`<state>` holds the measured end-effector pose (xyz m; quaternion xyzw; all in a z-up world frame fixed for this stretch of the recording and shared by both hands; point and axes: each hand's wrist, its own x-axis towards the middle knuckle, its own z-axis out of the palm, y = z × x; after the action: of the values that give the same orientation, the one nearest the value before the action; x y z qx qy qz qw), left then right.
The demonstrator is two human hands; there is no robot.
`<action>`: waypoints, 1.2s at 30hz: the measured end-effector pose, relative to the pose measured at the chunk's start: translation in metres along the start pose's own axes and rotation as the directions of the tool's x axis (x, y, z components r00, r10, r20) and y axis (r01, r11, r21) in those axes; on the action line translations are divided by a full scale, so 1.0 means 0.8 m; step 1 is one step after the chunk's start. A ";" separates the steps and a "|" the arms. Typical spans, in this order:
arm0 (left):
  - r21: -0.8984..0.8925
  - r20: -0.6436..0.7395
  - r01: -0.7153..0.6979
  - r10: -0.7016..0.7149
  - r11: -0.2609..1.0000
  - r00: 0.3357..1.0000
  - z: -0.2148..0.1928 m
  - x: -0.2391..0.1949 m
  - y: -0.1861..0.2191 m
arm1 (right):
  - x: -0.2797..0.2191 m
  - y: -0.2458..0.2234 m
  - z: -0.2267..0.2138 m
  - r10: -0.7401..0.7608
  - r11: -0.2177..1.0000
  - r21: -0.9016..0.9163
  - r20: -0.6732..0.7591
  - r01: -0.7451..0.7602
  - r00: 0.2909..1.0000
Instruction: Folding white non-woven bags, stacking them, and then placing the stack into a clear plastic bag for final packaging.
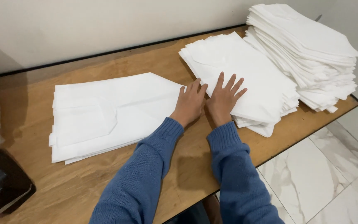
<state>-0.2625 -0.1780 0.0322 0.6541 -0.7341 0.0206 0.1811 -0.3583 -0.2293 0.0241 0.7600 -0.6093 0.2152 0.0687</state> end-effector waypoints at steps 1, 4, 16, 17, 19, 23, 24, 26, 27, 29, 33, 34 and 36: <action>0.004 -0.001 0.005 -0.005 1.000 1.000 0.001 0.000 -0.005 | 0.004 0.005 0.008 -0.005 1.000 0.005 0.000 0.005 1.000; 0.019 -0.042 0.023 -0.022 1.000 0.999 -0.002 -0.004 -0.017 | 0.009 0.010 0.012 -0.010 1.000 -0.019 0.209 0.014 0.978; 0.423 -0.658 0.279 0.081 0.862 0.748 -0.183 -0.094 -0.098 | -0.052 -0.055 -0.037 -0.434 0.657 0.420 -0.468 0.626 0.770; 0.461 -0.686 0.195 0.208 0.866 0.697 -0.190 -0.116 -0.110 | -0.064 -0.067 -0.046 -0.483 0.596 0.413 -0.501 0.689 0.718; 0.512 -0.697 0.124 0.327 0.850 0.638 -0.195 -0.159 -0.133 | -0.081 -0.084 -0.046 -0.528 0.516 0.415 -0.536 0.750 0.659; 0.548 -0.625 0.235 0.207 0.802 0.753 -0.172 -0.241 -0.167 | -0.095 -0.105 -0.014 -0.679 0.483 0.371 -0.413 0.793 0.607; 0.527 -0.542 0.289 0.053 0.799 0.839 -0.163 -0.261 -0.173 | -0.098 -0.110 -0.006 -0.725 0.469 0.410 -0.328 0.783 0.606; 0.497 -0.274 0.273 -0.149 0.824 0.950 -0.149 -0.283 -0.192 | -0.101 -0.113 0.004 -0.787 0.450 0.423 -0.229 0.787 0.573; 0.453 0.022 0.267 -0.310 0.851 0.951 -0.142 -0.291 -0.202 | -0.100 -0.112 0.008 -0.835 0.441 0.421 -0.131 0.793 0.534; 0.358 0.239 0.353 -0.450 0.864 0.860 -0.168 -0.289 -0.177 | -0.100 -0.113 0.001 -0.877 0.416 0.476 -0.016 0.775 0.481; 0.257 0.355 0.427 -0.496 0.867 0.793 -0.182 -0.273 -0.156 | -0.096 -0.112 -0.011 -0.892 0.437 0.567 0.175 0.699 0.416; 0.256 0.355 0.424 -0.493 0.869 0.794 -0.190 -0.264 -0.144 | -0.096 -0.114 -0.011 -0.891 0.439 0.566 0.175 0.698 0.419; 0.189 0.347 0.382 -0.425 0.905 0.836 -0.204 -0.246 -0.117 | -0.097 -0.113 -0.011 -0.900 0.413 0.564 0.134 0.715 0.414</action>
<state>-0.1177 0.0396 0.1080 0.7945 -0.5982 -0.1041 -0.0014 -0.2864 -0.1343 0.0146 0.9815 -0.0857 0.1093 -0.1319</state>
